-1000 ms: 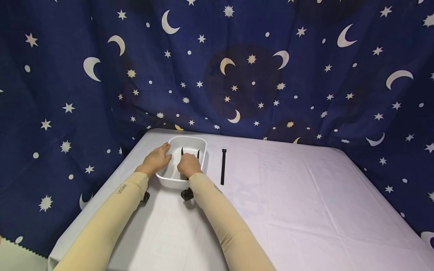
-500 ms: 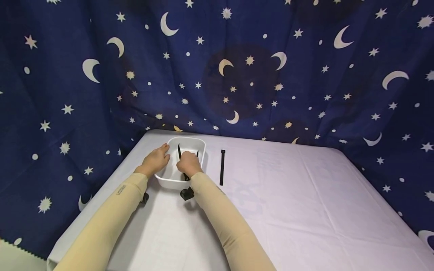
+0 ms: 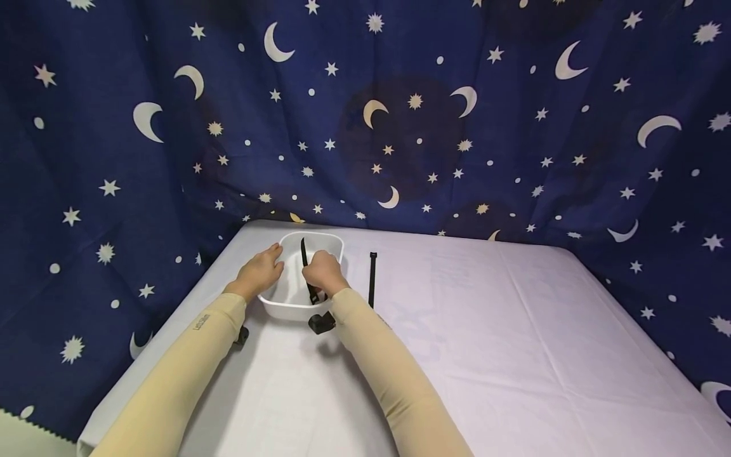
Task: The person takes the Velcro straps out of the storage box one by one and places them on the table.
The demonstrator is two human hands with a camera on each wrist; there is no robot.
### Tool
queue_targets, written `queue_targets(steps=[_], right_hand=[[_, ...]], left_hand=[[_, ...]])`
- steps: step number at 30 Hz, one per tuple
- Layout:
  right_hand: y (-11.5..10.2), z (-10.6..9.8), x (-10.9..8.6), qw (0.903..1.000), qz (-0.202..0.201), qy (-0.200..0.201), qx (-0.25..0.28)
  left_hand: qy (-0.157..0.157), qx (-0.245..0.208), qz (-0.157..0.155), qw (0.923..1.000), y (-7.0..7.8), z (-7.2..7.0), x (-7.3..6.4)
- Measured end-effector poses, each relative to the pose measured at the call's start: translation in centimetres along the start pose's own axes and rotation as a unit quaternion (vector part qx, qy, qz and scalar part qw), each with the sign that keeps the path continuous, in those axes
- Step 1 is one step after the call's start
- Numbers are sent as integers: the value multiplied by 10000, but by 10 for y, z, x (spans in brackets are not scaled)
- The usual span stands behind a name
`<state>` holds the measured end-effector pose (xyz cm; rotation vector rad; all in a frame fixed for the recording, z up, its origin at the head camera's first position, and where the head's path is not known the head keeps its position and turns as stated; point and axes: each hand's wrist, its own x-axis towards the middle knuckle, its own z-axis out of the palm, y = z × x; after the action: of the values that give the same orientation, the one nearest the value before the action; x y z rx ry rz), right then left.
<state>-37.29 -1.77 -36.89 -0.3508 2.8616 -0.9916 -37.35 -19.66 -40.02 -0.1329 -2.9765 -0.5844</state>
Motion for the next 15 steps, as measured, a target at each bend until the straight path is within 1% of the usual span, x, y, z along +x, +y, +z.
queue_targets(steps=[6,9,12,15], right_hand=[[5,-6,-1,9974,81,-81,712],[7,-7,-1,9953,13,-72,965],[10,-8,-1,9946,-104,-64,1026],[12,-9,-2,9954,-230,-24,925]], left_hand=[[2,-15,9,10000,-1,0,1],[9,-27,9,10000,-2,0,1],[1,-18,1,10000,-2,0,1],[3,-27,-3,10000,-2,1,1]])
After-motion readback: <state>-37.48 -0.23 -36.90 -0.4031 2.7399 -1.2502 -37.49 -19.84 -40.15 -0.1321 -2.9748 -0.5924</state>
